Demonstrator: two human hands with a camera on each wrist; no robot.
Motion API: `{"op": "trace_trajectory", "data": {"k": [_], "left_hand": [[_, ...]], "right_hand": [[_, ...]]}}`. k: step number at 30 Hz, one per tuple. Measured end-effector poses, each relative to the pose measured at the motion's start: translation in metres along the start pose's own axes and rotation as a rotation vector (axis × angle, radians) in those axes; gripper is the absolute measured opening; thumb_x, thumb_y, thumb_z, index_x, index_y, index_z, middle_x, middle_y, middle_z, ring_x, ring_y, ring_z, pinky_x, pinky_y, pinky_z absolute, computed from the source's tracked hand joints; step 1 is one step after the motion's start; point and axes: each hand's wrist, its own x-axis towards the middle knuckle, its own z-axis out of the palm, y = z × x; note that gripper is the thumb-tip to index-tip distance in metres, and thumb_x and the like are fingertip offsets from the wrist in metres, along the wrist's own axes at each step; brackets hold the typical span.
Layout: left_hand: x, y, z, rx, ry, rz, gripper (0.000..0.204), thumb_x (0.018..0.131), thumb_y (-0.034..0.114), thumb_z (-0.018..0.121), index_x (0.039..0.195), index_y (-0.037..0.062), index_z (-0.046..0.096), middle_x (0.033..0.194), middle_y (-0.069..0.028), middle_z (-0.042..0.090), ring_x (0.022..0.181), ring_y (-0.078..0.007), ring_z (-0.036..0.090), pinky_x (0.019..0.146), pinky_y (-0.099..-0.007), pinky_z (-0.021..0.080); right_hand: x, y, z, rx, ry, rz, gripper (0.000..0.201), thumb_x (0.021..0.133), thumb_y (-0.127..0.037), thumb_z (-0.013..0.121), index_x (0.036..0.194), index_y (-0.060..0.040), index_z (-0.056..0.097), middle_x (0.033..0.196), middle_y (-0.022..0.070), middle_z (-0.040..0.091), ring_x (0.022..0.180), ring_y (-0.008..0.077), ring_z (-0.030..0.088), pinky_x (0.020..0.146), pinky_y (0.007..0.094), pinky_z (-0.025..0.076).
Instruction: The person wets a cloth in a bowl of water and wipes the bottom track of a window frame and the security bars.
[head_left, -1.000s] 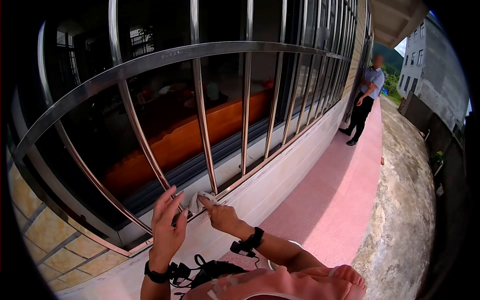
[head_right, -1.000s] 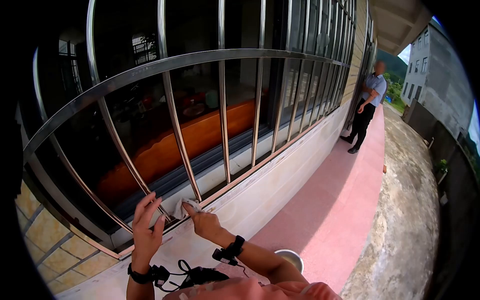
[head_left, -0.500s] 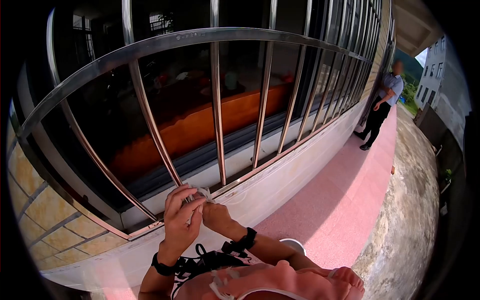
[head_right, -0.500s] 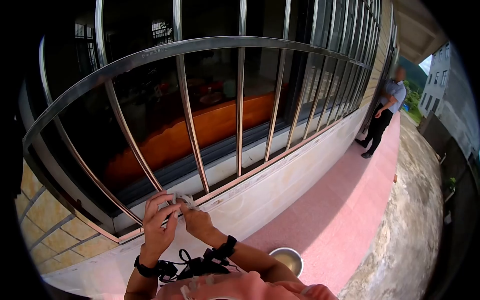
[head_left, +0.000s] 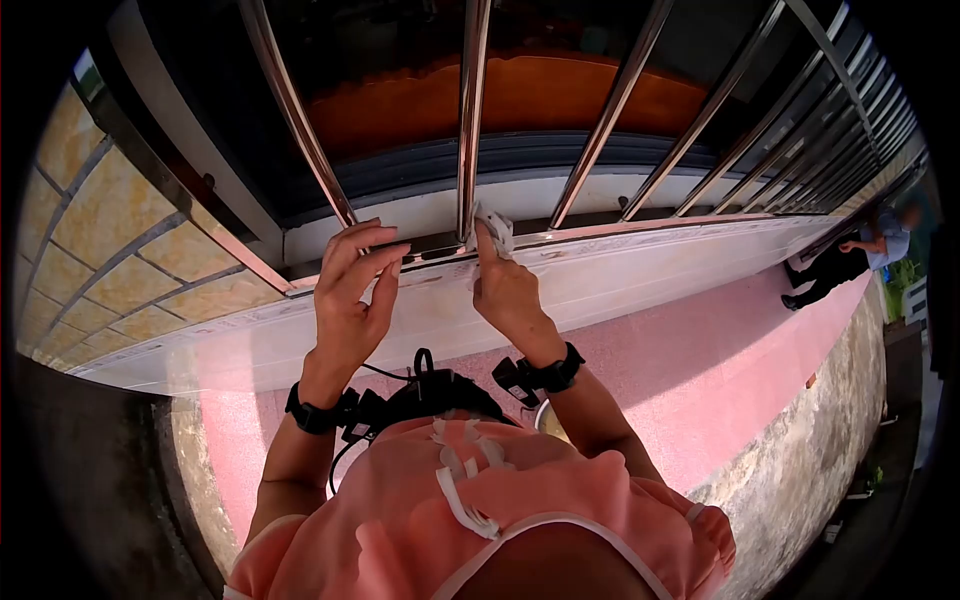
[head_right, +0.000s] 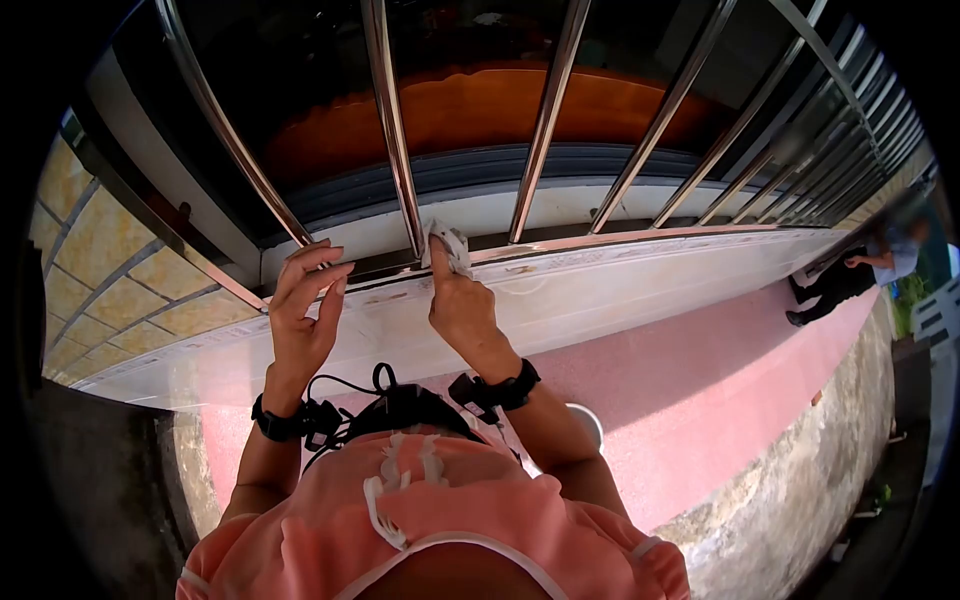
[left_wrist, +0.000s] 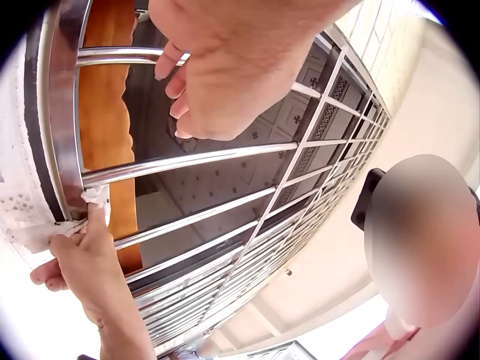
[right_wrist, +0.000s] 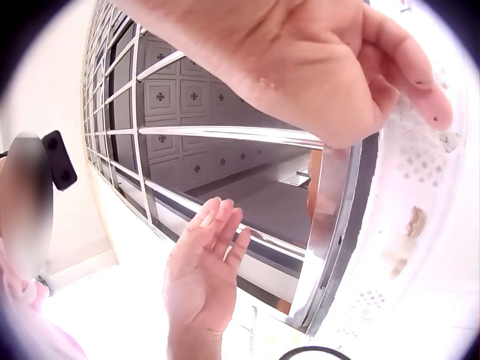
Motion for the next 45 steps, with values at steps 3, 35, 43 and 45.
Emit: {"op": "trace_trajectory", "data": {"k": [3,35,43,45], "left_hand": [[-0.001,-0.007,-0.004,0.012,-0.003,0.006,0.022,0.076,-0.008,0.062,0.094,0.0022,0.068,0.102,-0.0106,0.060,0.103,-0.0291,0.056,0.080,-0.0343,0.048],[-0.009,-0.052,-0.061,-0.138,0.007,-0.042,0.021,0.077,-0.009,0.061,0.095,0.0002,0.067,0.097,-0.0115,0.063,0.088,-0.0247,0.060,0.073,-0.0302,0.048],[-0.022,-0.061,-0.086,-0.158,-0.034,-0.075,0.021,0.077,-0.009,0.061,0.094,0.0003,0.067,0.098,-0.0118,0.063,0.087,-0.0248,0.060,0.073,-0.0311,0.048],[-0.024,-0.061,-0.088,-0.166,-0.049,-0.069,0.021,0.076,-0.010,0.061,0.094,0.0002,0.066,0.097,-0.0119,0.063,0.086,-0.0252,0.059,0.072,-0.0316,0.048]], "right_hand": [[-0.004,-0.008,-0.002,-0.033,-0.021,0.001,0.081,0.069,0.000,0.056,0.142,-0.0071,0.023,0.065,0.0215,0.061,0.058,0.0377,0.062,0.056,0.0463,0.050],[-0.015,-0.063,0.012,-0.240,-0.086,0.024,0.080,0.069,-0.003,0.054,0.138,0.0126,0.016,0.062,0.0221,0.062,0.052,0.0337,0.063,0.048,0.0433,0.051],[0.009,-0.087,0.036,-0.094,0.011,-0.088,0.081,0.069,-0.001,0.055,0.139,0.0080,0.015,0.065,0.0229,0.062,0.056,0.0391,0.062,0.053,0.0460,0.051],[0.007,-0.107,0.036,-0.087,-0.169,-0.059,0.081,0.068,-0.001,0.056,0.141,0.0029,0.018,0.069,0.0239,0.063,0.057,0.0394,0.062,0.055,0.0452,0.052]]}}
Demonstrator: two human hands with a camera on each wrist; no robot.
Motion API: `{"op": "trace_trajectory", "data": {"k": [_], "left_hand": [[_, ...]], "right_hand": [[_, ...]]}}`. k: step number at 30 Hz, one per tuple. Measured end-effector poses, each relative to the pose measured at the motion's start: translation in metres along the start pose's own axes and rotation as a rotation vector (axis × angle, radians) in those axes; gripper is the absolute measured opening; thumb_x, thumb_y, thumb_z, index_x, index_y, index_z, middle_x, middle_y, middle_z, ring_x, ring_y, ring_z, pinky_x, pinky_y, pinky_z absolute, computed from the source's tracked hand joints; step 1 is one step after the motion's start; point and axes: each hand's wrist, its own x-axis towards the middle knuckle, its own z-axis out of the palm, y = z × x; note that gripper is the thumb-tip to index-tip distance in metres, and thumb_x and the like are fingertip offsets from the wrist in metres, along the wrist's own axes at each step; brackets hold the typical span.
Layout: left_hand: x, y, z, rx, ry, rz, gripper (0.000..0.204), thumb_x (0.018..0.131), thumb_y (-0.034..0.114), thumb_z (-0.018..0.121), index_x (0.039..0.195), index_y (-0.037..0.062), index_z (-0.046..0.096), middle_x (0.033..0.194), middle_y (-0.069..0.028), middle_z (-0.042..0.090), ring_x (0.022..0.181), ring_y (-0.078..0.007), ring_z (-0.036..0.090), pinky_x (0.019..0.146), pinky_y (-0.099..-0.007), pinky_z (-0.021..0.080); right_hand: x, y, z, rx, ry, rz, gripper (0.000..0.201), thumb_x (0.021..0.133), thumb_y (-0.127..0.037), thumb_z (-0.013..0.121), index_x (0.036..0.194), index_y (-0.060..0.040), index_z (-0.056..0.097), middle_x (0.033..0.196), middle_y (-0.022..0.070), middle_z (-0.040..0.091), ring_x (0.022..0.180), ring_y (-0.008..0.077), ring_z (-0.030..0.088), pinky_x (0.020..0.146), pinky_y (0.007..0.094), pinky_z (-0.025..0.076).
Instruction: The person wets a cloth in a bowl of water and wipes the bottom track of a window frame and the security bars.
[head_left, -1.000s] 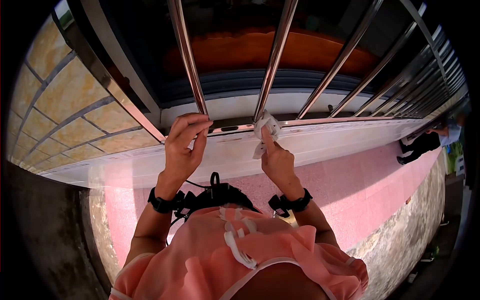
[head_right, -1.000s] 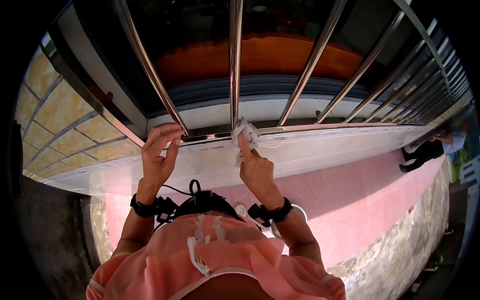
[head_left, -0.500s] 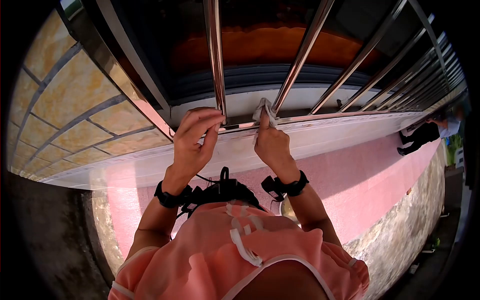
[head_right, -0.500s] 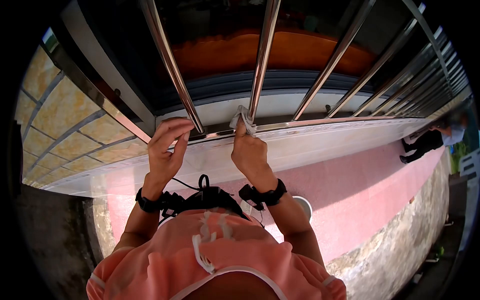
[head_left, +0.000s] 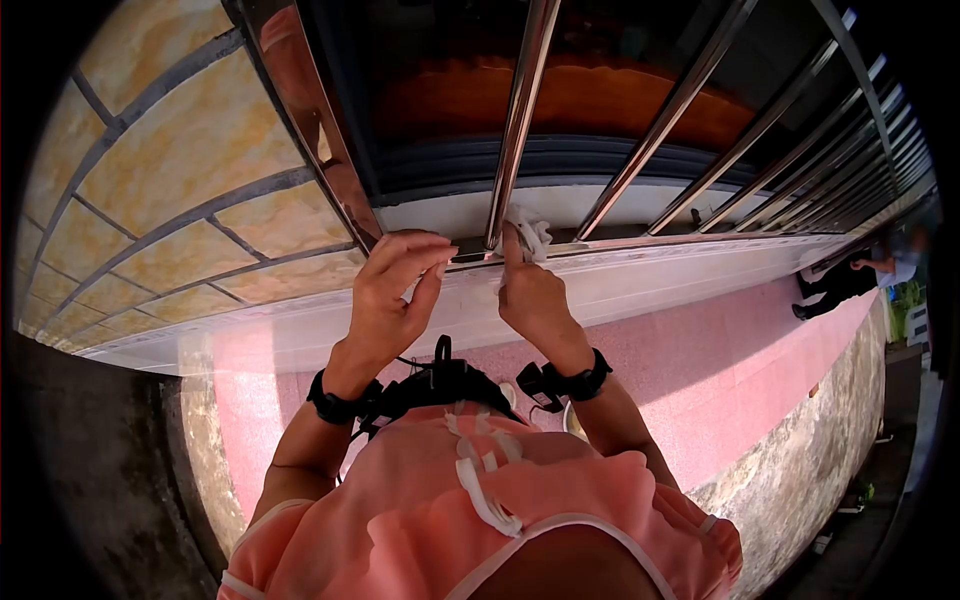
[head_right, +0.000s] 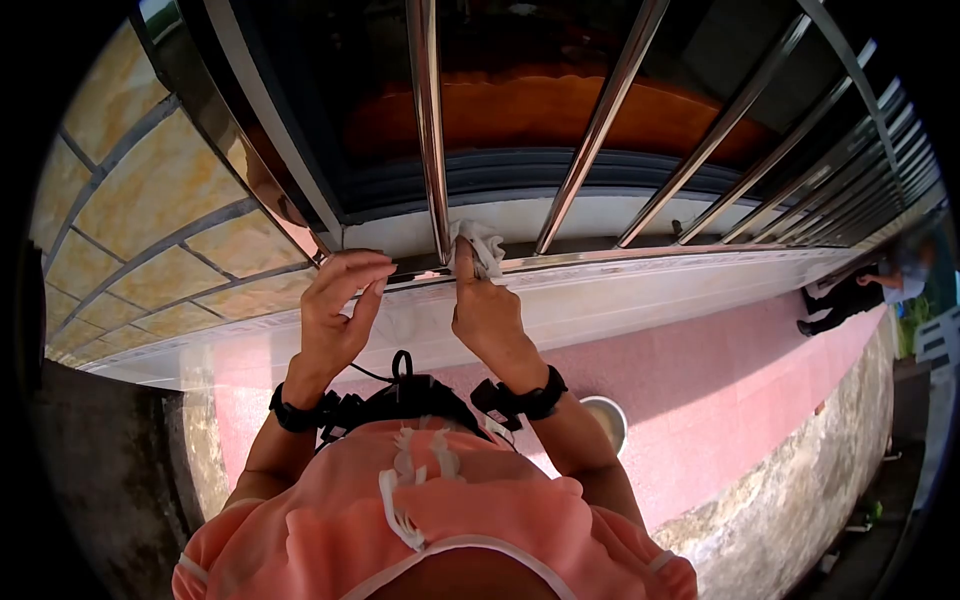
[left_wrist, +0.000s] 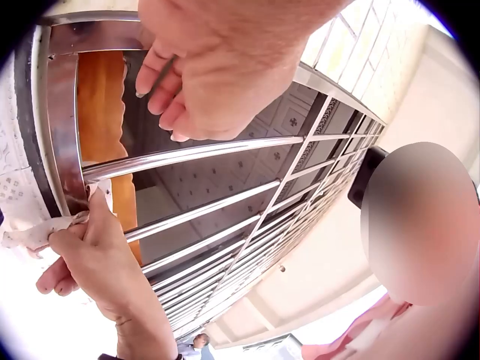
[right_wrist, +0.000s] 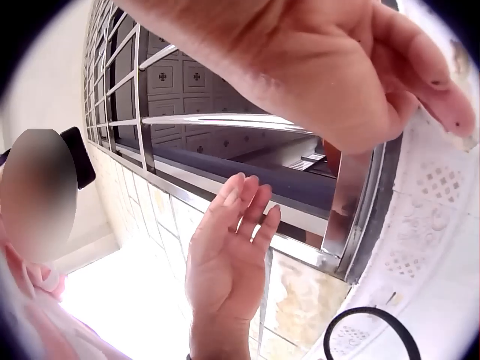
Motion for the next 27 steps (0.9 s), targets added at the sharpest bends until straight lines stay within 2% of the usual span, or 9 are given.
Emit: {"op": "trace_trajectory", "data": {"k": [2,8,11,17,20,24,26,27], "left_hand": [[-0.002,-0.002,-0.001,-0.007,-0.013,0.013,0.022,0.076,-0.010,0.061,0.094,0.0003,0.066,0.097,-0.0120,0.063,0.086,-0.0257,0.059,0.072,-0.0321,0.049],[-0.003,-0.006,-0.006,-0.007,-0.021,0.034,0.024,0.075,-0.010,0.061,0.095,0.0007,0.066,0.096,-0.0117,0.063,0.085,-0.0264,0.059,0.072,-0.0322,0.048],[-0.004,-0.010,0.002,-0.044,-0.047,0.026,0.024,0.075,-0.009,0.061,0.096,0.0017,0.066,0.097,-0.0114,0.063,0.086,-0.0262,0.059,0.072,-0.0323,0.048],[-0.003,-0.011,0.015,-0.088,-0.054,0.019,0.024,0.075,-0.008,0.061,0.096,0.0030,0.067,0.098,-0.0113,0.063,0.087,-0.0269,0.059,0.073,-0.0335,0.049],[-0.003,-0.014,0.019,-0.079,-0.040,0.005,0.024,0.076,-0.007,0.061,0.096,0.0024,0.067,0.098,-0.0117,0.063,0.088,-0.0275,0.059,0.074,-0.0336,0.049],[-0.002,-0.010,0.022,-0.026,-0.022,-0.032,0.020,0.079,-0.005,0.061,0.097,0.0022,0.067,0.099,-0.0110,0.064,0.088,-0.0239,0.060,0.075,-0.0301,0.049],[-0.002,-0.011,0.021,0.001,-0.013,-0.030,0.020,0.079,-0.005,0.061,0.097,0.0022,0.067,0.098,-0.0110,0.064,0.088,-0.0241,0.060,0.074,-0.0300,0.048],[-0.002,-0.012,0.020,0.013,-0.005,-0.029,0.020,0.079,-0.005,0.061,0.097,0.0022,0.067,0.098,-0.0109,0.064,0.088,-0.0242,0.060,0.074,-0.0299,0.048]], "right_hand": [[-0.009,-0.004,0.008,-0.064,0.118,-0.041,0.080,0.068,-0.002,0.056,0.141,0.0020,0.021,0.064,0.0211,0.062,0.054,0.0359,0.063,0.051,0.0422,0.052],[-0.020,0.008,0.004,-0.197,0.193,-0.154,0.073,0.070,-0.002,0.057,0.139,-0.0009,0.032,0.060,0.0174,0.061,0.050,0.0300,0.063,0.044,0.0378,0.050],[-0.003,0.004,-0.007,-0.208,0.117,-0.124,0.068,0.072,-0.002,0.056,0.137,-0.0014,0.037,0.063,0.0182,0.062,0.051,0.0303,0.063,0.045,0.0378,0.050],[-0.026,0.002,-0.009,-0.144,0.172,-0.145,0.062,0.074,-0.002,0.054,0.134,-0.0009,0.041,0.068,0.0190,0.063,0.055,0.0319,0.064,0.048,0.0383,0.051],[-0.022,-0.004,-0.013,-0.105,0.060,-0.047,0.068,0.069,0.002,0.057,0.135,-0.0035,0.040,0.079,0.0191,0.065,0.066,0.0350,0.064,0.058,0.0435,0.052],[-0.014,-0.005,-0.015,-0.078,0.036,-0.017,0.066,0.069,0.002,0.056,0.133,-0.0026,0.041,0.082,0.0193,0.065,0.066,0.0352,0.064,0.058,0.0439,0.052],[-0.024,-0.005,-0.016,-0.056,0.052,-0.031,0.066,0.069,0.002,0.056,0.133,-0.0029,0.042,0.081,0.0187,0.066,0.065,0.0351,0.064,0.058,0.0439,0.052],[-0.029,-0.003,-0.015,-0.056,0.085,-0.091,0.064,0.071,0.001,0.055,0.133,-0.0021,0.042,0.078,0.0191,0.065,0.062,0.0337,0.064,0.055,0.0427,0.051]]}}
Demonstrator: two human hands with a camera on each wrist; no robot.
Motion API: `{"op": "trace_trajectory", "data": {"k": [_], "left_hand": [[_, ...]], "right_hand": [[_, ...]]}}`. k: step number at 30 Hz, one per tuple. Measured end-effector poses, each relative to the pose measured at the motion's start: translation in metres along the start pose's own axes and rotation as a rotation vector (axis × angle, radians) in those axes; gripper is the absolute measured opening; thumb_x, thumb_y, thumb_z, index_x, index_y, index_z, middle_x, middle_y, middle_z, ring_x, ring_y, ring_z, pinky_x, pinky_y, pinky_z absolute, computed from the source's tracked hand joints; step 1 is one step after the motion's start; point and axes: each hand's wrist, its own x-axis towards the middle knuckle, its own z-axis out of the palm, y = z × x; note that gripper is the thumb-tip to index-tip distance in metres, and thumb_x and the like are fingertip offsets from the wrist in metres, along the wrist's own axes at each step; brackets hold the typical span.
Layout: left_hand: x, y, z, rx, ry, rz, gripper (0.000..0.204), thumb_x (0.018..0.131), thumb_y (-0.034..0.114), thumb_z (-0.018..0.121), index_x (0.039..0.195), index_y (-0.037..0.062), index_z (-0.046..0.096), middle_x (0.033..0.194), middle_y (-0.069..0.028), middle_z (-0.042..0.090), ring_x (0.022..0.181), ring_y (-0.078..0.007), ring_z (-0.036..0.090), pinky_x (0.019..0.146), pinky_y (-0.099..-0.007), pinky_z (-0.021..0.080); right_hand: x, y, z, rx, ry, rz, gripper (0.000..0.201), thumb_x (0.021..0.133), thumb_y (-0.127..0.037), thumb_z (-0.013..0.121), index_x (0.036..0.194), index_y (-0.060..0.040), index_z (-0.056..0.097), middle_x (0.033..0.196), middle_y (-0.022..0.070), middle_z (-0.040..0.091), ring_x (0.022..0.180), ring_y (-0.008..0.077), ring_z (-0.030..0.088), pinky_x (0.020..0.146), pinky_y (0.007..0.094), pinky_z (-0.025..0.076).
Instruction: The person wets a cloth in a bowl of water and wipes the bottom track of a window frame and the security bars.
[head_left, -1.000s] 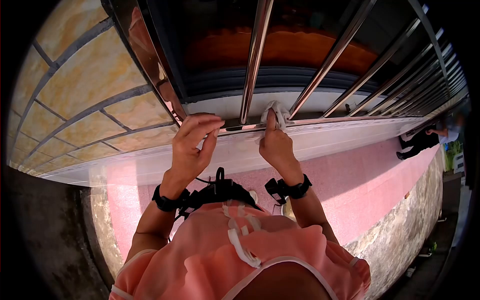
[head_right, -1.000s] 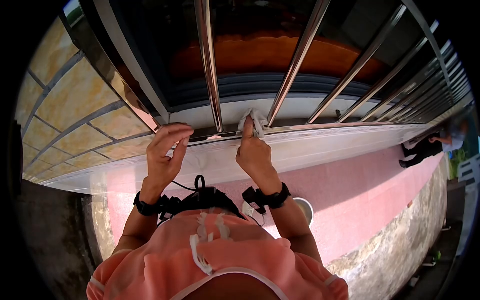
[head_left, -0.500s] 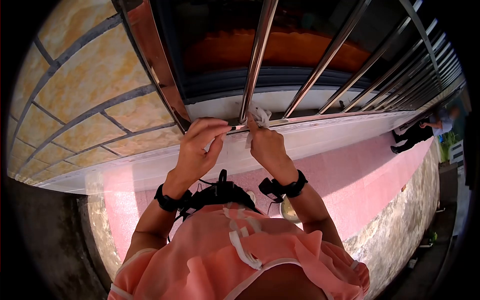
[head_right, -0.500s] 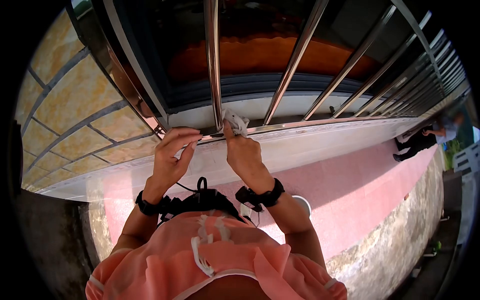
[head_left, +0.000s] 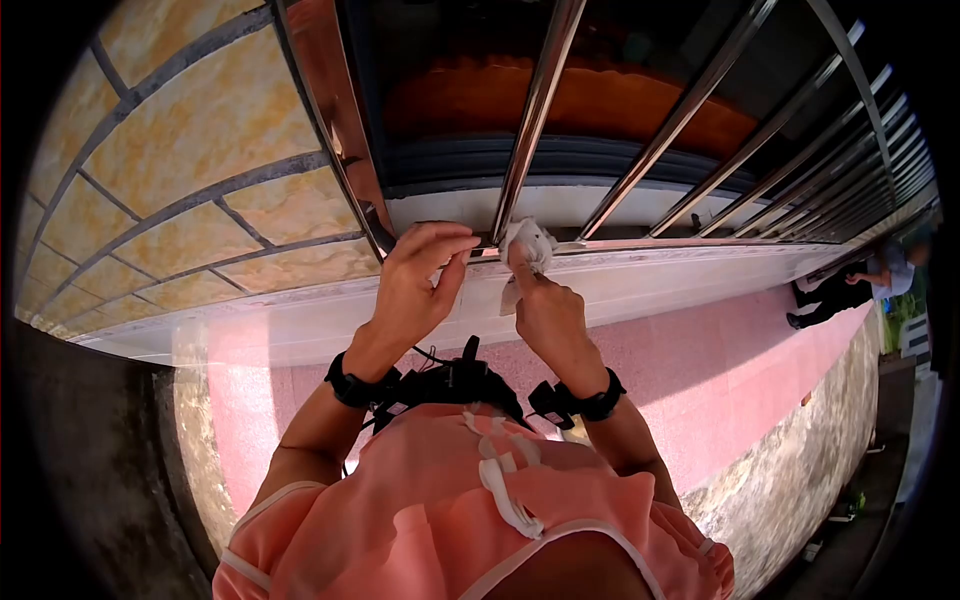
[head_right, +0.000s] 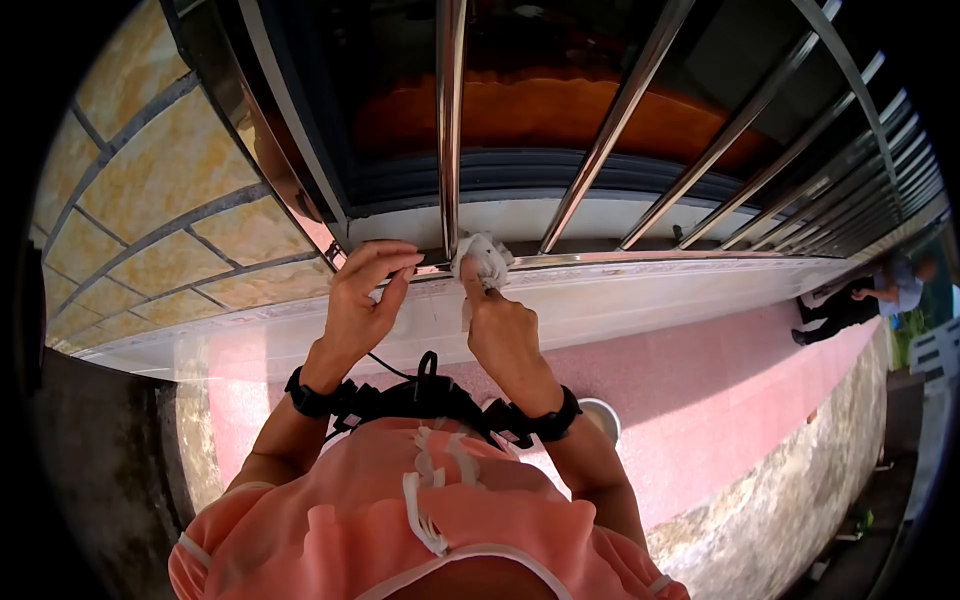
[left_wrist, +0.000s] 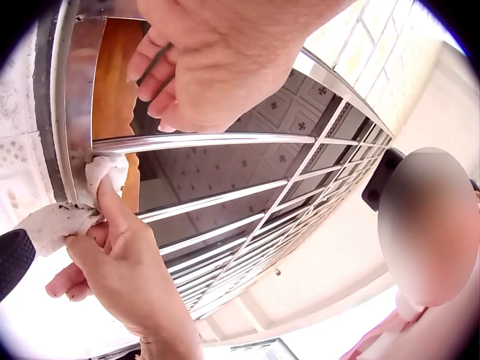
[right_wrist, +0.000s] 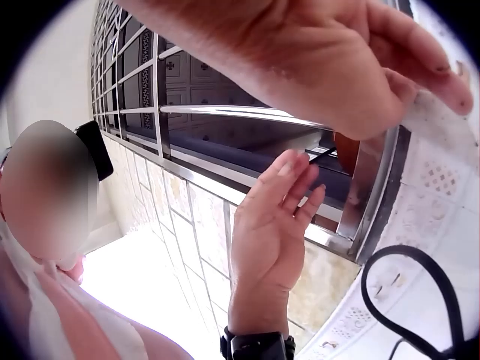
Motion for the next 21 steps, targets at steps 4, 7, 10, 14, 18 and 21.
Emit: {"op": "trace_trajectory", "data": {"k": [4,7,10,14,18,21], "left_hand": [[-0.004,-0.002,-0.004,-0.020,0.012,-0.057,0.022,0.077,-0.005,0.061,0.096,0.0025,0.067,0.098,-0.0118,0.063,0.088,-0.0284,0.060,0.074,-0.0342,0.049],[-0.007,-0.002,-0.008,-0.006,0.012,-0.059,0.021,0.077,-0.005,0.061,0.096,0.0027,0.066,0.097,-0.0120,0.063,0.087,-0.0285,0.060,0.073,-0.0343,0.049],[-0.009,0.000,-0.010,-0.010,0.012,-0.070,0.021,0.077,-0.005,0.061,0.096,0.0026,0.066,0.097,-0.0122,0.063,0.087,-0.0286,0.060,0.073,-0.0345,0.049],[-0.010,0.006,-0.014,-0.013,0.009,-0.078,0.020,0.077,-0.005,0.061,0.096,0.0023,0.066,0.096,-0.0122,0.063,0.086,-0.0290,0.060,0.073,-0.0348,0.049],[-0.017,0.005,-0.021,0.023,0.026,-0.063,0.020,0.077,-0.005,0.062,0.095,0.0020,0.066,0.095,-0.0122,0.063,0.085,-0.0293,0.060,0.073,-0.0347,0.049],[-0.021,0.004,-0.025,0.031,0.015,-0.088,0.017,0.081,-0.004,0.061,0.095,0.0016,0.067,0.096,-0.0118,0.064,0.087,-0.0248,0.061,0.074,-0.0302,0.048]], "right_hand": [[-0.006,-0.005,0.003,0.011,0.040,-0.119,0.065,0.071,-0.001,0.055,0.135,-0.0015,0.040,0.071,0.0200,0.064,0.056,0.0309,0.064,0.050,0.0402,0.051],[0.007,-0.021,0.005,0.005,-0.082,-0.055,0.071,0.069,-0.001,0.056,0.137,0.0014,0.035,0.071,0.0206,0.064,0.058,0.0312,0.064,0.051,0.0400,0.051],[0.029,-0.038,0.021,-0.002,-0.043,-0.007,0.074,0.067,-0.001,0.056,0.136,0.0082,0.030,0.070,0.0212,0.064,0.059,0.0315,0.065,0.052,0.0397,0.052],[0.035,-0.040,0.025,-0.007,-0.061,-0.001,0.073,0.070,-0.004,0.055,0.134,0.0160,0.025,0.066,0.0206,0.064,0.055,0.0313,0.065,0.051,0.0385,0.052],[0.007,-0.042,0.012,-0.106,-0.243,0.022,0.075,0.070,-0.005,0.054,0.135,0.0161,0.023,0.065,0.0204,0.064,0.053,0.0305,0.064,0.050,0.0379,0.052],[0.012,-0.042,0.011,-0.103,-0.285,0.015,0.075,0.070,-0.003,0.054,0.135,0.0167,0.022,0.066,0.0211,0.064,0.055,0.0312,0.065,0.050,0.0383,0.052]]}}
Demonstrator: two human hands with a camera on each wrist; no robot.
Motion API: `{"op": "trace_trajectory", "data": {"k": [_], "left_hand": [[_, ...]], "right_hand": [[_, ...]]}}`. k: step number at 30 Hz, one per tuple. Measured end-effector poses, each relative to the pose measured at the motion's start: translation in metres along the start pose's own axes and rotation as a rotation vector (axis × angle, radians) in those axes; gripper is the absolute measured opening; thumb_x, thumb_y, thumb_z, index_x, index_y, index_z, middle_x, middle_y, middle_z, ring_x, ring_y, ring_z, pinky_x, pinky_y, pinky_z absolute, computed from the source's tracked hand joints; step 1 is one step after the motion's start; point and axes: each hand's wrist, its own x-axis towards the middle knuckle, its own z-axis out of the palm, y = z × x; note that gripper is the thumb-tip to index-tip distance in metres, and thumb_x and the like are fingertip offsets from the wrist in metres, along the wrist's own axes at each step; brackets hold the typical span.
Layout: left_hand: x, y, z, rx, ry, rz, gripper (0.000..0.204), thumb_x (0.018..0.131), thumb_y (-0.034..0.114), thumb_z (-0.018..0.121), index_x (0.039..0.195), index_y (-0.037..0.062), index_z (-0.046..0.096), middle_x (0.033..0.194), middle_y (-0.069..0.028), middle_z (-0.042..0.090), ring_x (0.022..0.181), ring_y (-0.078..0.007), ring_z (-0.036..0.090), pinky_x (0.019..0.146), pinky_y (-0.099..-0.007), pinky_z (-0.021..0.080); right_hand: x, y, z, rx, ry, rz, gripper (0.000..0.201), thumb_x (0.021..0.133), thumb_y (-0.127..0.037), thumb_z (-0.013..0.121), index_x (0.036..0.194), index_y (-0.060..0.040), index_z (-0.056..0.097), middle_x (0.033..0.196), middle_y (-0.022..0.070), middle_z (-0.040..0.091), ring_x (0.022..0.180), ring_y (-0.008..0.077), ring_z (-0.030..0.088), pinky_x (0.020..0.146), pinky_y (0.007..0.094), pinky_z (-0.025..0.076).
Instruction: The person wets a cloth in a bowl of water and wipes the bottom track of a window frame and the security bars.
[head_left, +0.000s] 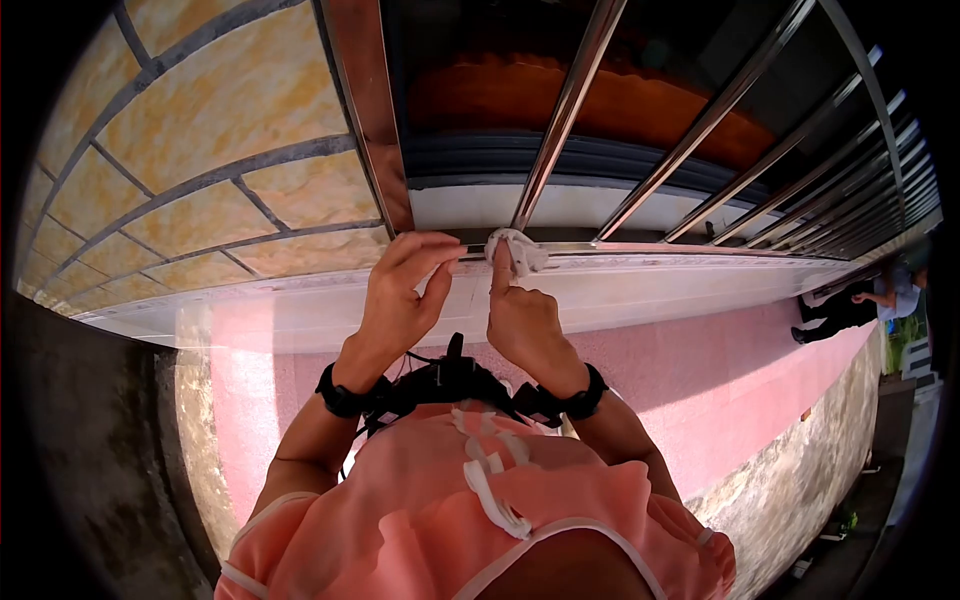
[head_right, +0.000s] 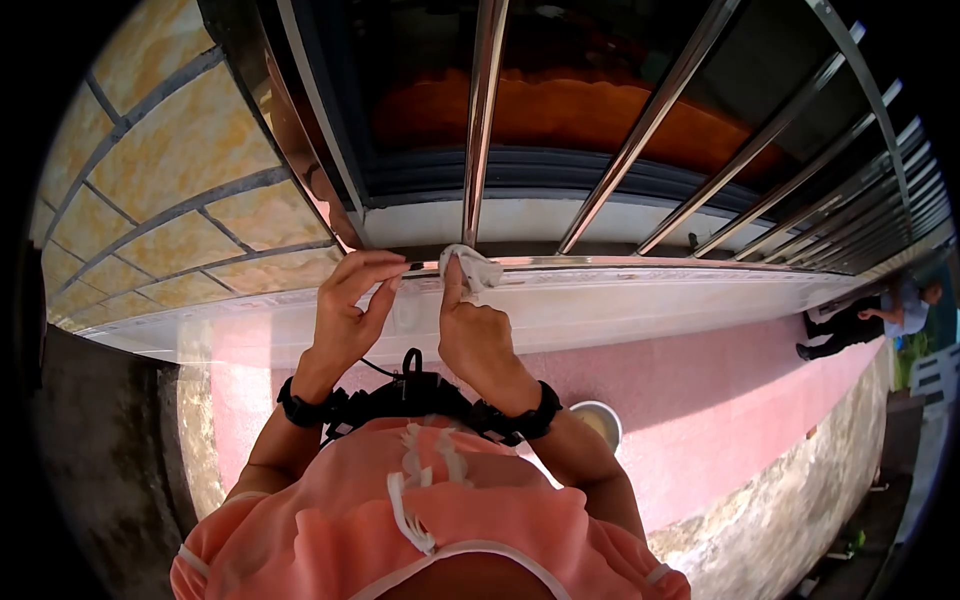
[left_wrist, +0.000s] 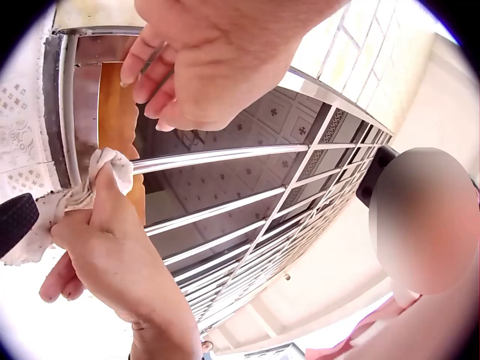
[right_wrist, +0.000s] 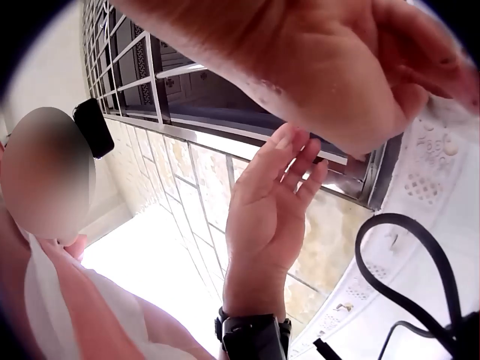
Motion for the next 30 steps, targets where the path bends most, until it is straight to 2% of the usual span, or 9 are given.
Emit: {"op": "trace_trajectory", "data": {"k": [3,7,11,16,17,20,21,25,30], "left_hand": [[0.000,0.004,0.003,0.018,-0.010,0.016,0.016,0.081,-0.004,0.061,0.095,0.0014,0.067,0.096,-0.0120,0.064,0.087,-0.0253,0.061,0.074,-0.0305,0.048],[0.001,0.008,0.007,-0.018,-0.019,0.015,0.020,0.077,-0.006,0.061,0.094,0.0014,0.066,0.095,-0.0123,0.063,0.085,-0.0293,0.060,0.073,-0.0348,0.049],[0.001,0.010,0.008,-0.030,-0.023,0.004,0.020,0.077,-0.007,0.061,0.094,0.0009,0.066,0.095,-0.0124,0.063,0.085,-0.0290,0.060,0.073,-0.0347,0.049],[-0.001,0.007,0.013,-0.037,-0.024,0.022,0.020,0.076,-0.007,0.060,0.094,0.0005,0.066,0.095,-0.0123,0.063,0.085,-0.0286,0.060,0.073,-0.0343,0.049],[-0.001,0.007,0.014,-0.045,-0.029,0.020,0.021,0.076,-0.007,0.060,0.094,0.0005,0.066,0.095,-0.0122,0.063,0.086,-0.0285,0.060,0.073,-0.0343,0.049],[-0.001,0.009,0.018,-0.048,-0.050,0.016,0.020,0.076,-0.007,0.060,0.094,0.0006,0.066,0.096,-0.0123,0.063,0.087,-0.0280,0.060,0.074,-0.0337,0.049],[0.000,0.008,0.018,-0.036,-0.064,0.015,0.020,0.077,-0.007,0.061,0.095,0.0005,0.066,0.097,-0.0124,0.063,0.088,-0.0272,0.060,0.075,-0.0328,0.049],[-0.001,0.006,0.024,0.051,-0.126,0.005,0.025,0.078,-0.003,0.063,0.102,0.0010,0.065,0.103,-0.0136,0.061,0.093,-0.0295,0.059,0.079,-0.0343,0.048],[-0.002,0.001,0.029,0.196,-0.183,-0.036,0.037,0.077,0.003,0.065,0.114,0.0024,0.060,0.104,-0.0164,0.057,0.090,-0.0330,0.058,0.077,-0.0368,0.048]], "right_hand": [[0.020,0.003,0.009,0.077,0.234,-0.067,0.076,0.070,-0.002,0.054,0.136,0.0160,0.021,0.069,0.0227,0.064,0.056,0.0328,0.065,0.050,0.0387,0.051],[0.010,0.014,0.007,0.109,0.144,-0.055,0.076,0.072,-0.003,0.053,0.140,0.0079,0.021,0.074,0.0214,0.065,0.057,0.0338,0.064,0.051,0.0402,0.051],[-0.019,0.044,0.021,0.002,0.239,-0.125,0.075,0.075,-0.006,0.053,0.143,0.0005,0.021,0.071,0.0146,0.064,0.052,0.0306,0.062,0.048,0.0408,0.049],[-0.020,0.092,0.005,-0.088,0.320,0.184,0.071,0.074,-0.005,0.056,0.139,0.0016,0.030,0.066,0.0139,0.063,0.050,0.0297,0.062,0.047,0.0386,0.050],[-0.018,0.104,0.002,-0.161,0.345,0.105,0.068,0.073,-0.005,0.057,0.136,0.0056,0.033,0.064,0.0148,0.063,0.050,0.0306,0.062,0.048,0.0392,0.051],[-0.010,0.093,-0.003,-0.070,0.384,0.151,0.068,0.072,-0.006,0.058,0.136,0.0035,0.035,0.065,0.0163,0.063,0.051,0.0320,0.062,0.049,0.0402,0.051],[-0.005,0.085,-0.004,0.041,0.333,0.218,0.069,0.072,-0.004,0.057,0.136,-0.0002,0.033,0.071,0.0218,0.064,0.060,0.0354,0.064,0.057,0.0436,0.052],[0.012,0.061,0.001,0.215,0.269,0.040,0.073,0.070,-0.003,0.056,0.139,-0.0094,0.031,0.073,0.0239,0.063,0.065,0.0392,0.063,0.061,0.0471,0.051],[-0.005,0.049,0.006,0.162,0.238,0.009,0.075,0.072,-0.002,0.057,0.141,-0.0088,0.028,0.079,0.0199,0.065,0.063,0.0364,0.063,0.057,0.0460,0.051]]}}
